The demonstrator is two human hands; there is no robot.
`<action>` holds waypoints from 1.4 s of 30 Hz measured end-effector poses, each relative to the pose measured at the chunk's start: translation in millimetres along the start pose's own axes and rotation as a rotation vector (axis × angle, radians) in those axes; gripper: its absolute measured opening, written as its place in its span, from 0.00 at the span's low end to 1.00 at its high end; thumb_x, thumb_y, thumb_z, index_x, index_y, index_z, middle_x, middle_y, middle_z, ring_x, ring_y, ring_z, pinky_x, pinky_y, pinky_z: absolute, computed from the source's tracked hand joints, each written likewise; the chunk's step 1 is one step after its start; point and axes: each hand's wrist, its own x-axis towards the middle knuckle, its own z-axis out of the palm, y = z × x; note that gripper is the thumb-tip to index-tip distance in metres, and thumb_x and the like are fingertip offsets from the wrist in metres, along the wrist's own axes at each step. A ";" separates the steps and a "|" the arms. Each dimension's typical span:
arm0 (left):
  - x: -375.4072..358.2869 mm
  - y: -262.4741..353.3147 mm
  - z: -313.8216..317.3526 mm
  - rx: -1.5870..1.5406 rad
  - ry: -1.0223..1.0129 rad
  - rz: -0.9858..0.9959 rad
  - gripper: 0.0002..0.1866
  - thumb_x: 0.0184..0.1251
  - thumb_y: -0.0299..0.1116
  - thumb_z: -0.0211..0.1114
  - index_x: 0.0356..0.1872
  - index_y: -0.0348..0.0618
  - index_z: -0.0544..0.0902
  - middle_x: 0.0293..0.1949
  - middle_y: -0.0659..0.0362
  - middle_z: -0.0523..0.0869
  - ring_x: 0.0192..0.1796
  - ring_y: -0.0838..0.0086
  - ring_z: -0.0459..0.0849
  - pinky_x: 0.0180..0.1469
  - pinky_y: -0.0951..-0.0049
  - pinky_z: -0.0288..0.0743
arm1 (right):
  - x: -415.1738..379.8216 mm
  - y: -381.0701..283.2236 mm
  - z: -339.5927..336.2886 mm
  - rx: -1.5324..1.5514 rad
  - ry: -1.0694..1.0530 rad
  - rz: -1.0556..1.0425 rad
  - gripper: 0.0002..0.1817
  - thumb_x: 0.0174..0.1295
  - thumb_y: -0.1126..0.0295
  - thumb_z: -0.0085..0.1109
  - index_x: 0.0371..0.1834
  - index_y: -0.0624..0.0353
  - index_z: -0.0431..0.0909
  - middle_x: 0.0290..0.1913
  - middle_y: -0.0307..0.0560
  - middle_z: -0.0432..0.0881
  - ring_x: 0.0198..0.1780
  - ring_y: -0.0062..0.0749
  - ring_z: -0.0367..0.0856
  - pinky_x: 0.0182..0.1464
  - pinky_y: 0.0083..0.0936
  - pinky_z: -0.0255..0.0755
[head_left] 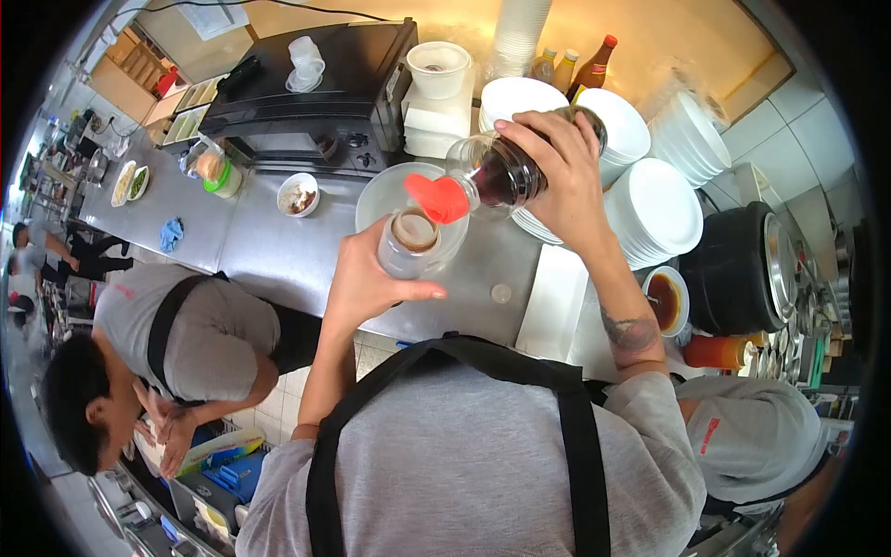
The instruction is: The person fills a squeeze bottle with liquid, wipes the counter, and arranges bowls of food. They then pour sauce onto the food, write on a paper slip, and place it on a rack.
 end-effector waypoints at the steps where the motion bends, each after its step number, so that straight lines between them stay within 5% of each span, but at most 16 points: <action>1: 1.8 1.1 0.4 -0.010 -0.017 -0.011 0.41 0.28 0.43 0.87 0.49 0.32 0.81 0.38 0.53 0.89 0.43 0.71 0.87 0.50 0.69 0.78 | 3.5 2.2 -1.8 -0.019 0.005 -0.019 0.37 0.38 0.75 0.73 0.57 0.35 0.79 0.51 0.35 0.78 0.56 0.36 0.77 0.65 0.56 0.56; 19: 12.8 0.2 1.3 -0.107 -0.051 -0.027 0.36 0.33 0.43 0.85 0.45 0.33 0.83 0.40 0.55 0.87 0.44 0.72 0.83 0.52 0.69 0.75 | 37.9 19.0 -10.1 -0.189 0.023 -0.235 0.35 0.43 0.82 0.64 0.54 0.28 0.81 0.50 0.33 0.79 0.56 0.33 0.78 0.67 0.60 0.51; 42: 4.8 4.4 1.2 -0.079 -0.010 0.020 0.37 0.31 0.45 0.86 0.45 0.33 0.83 0.40 0.54 0.88 0.43 0.70 0.85 0.52 0.68 0.75 | 40.9 10.4 -16.3 -0.176 0.001 -0.230 0.37 0.40 0.81 0.67 0.54 0.27 0.81 0.51 0.32 0.79 0.58 0.33 0.77 0.69 0.60 0.50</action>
